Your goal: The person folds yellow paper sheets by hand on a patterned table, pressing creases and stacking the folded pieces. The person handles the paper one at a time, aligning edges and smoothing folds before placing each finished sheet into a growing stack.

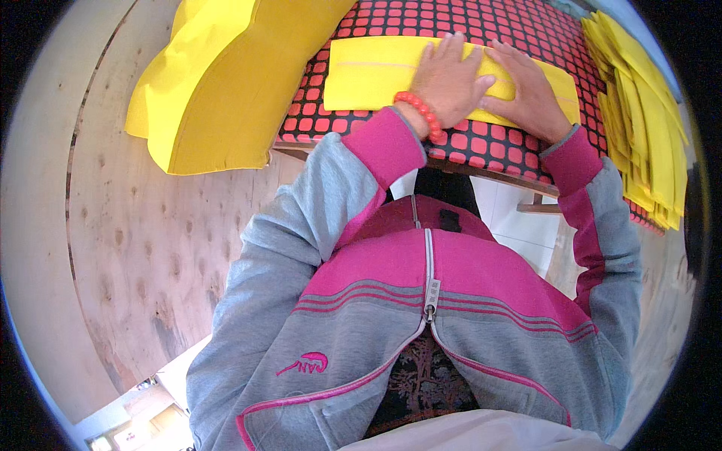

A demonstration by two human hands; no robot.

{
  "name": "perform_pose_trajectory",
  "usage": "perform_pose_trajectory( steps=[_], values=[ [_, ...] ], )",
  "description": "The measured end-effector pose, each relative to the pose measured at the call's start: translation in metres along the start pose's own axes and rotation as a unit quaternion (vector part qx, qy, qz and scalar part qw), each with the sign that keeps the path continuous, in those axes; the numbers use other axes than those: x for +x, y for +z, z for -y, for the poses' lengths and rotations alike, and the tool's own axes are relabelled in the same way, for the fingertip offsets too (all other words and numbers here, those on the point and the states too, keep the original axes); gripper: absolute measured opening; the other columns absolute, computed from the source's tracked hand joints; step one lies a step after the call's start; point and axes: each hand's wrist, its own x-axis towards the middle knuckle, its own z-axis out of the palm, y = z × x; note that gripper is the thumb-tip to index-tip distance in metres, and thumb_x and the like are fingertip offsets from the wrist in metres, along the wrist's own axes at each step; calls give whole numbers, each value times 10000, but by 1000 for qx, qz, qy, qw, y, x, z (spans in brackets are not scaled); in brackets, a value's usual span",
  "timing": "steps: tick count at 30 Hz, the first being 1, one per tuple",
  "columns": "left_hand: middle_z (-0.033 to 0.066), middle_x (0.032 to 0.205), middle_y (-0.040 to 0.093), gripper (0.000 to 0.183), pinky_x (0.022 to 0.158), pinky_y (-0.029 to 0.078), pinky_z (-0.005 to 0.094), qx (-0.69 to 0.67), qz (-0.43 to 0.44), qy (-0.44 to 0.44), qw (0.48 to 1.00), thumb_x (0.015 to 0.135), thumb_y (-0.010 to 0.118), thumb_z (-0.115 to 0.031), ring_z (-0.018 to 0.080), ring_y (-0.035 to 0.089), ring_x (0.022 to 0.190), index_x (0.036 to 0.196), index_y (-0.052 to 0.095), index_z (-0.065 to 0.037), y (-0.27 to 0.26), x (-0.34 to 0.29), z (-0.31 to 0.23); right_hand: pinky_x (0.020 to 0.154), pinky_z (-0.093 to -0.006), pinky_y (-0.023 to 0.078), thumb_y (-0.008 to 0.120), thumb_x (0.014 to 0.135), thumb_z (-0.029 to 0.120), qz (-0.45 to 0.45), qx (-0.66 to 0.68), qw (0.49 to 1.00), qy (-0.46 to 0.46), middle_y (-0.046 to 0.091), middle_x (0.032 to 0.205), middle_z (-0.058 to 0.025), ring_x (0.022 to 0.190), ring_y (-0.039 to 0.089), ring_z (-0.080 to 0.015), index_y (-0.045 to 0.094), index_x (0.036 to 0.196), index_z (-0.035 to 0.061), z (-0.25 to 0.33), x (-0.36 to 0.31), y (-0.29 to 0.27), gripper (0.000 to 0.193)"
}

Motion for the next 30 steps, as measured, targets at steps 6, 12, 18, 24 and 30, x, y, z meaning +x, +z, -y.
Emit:
perform_pose_trajectory(
  steps=[6,12,18,24,30],
  values=[
    [250,1531,383,693,1136,288,574,89,21,34,995,982,458,-564,398,350,1437,1467,453,-69,-3,-18,37,1125,-473,371,729,806,576,0,-36,999,-3,539,1404,-246,1325,494,-391,575,1315,-36,-2,-5,2,810],
    [249,1538,385,727,1158,243,582,81,60,18,995,953,482,-597,387,345,1448,1480,447,-97,-10,-16,38,1004,-491,431,599,912,535,-63,-40,996,55,644,1139,-188,1163,577,-354,667,1155,9,27,22,6,584],
    [227,1554,370,735,1143,235,629,59,59,32,996,949,481,-607,373,332,1456,1474,463,-94,-12,-13,40,880,-501,482,551,943,442,-63,-130,983,114,655,1054,-123,1078,603,-297,698,1044,62,66,48,43,420],
    [218,1566,361,749,1149,233,616,108,57,-20,992,954,472,-619,358,326,1463,1491,446,-98,-22,-30,60,939,-482,474,503,981,388,-10,-287,957,42,625,1197,-156,1155,577,-315,639,1197,37,-16,-19,3,434],
    [226,1578,321,776,1158,235,604,131,86,-95,983,974,430,-626,358,282,1484,1507,397,-62,-43,-51,105,1120,-512,349,439,1024,423,-2,-178,960,216,479,1478,-205,1401,419,-354,520,1408,77,-44,-61,-26,523]
  ],
)
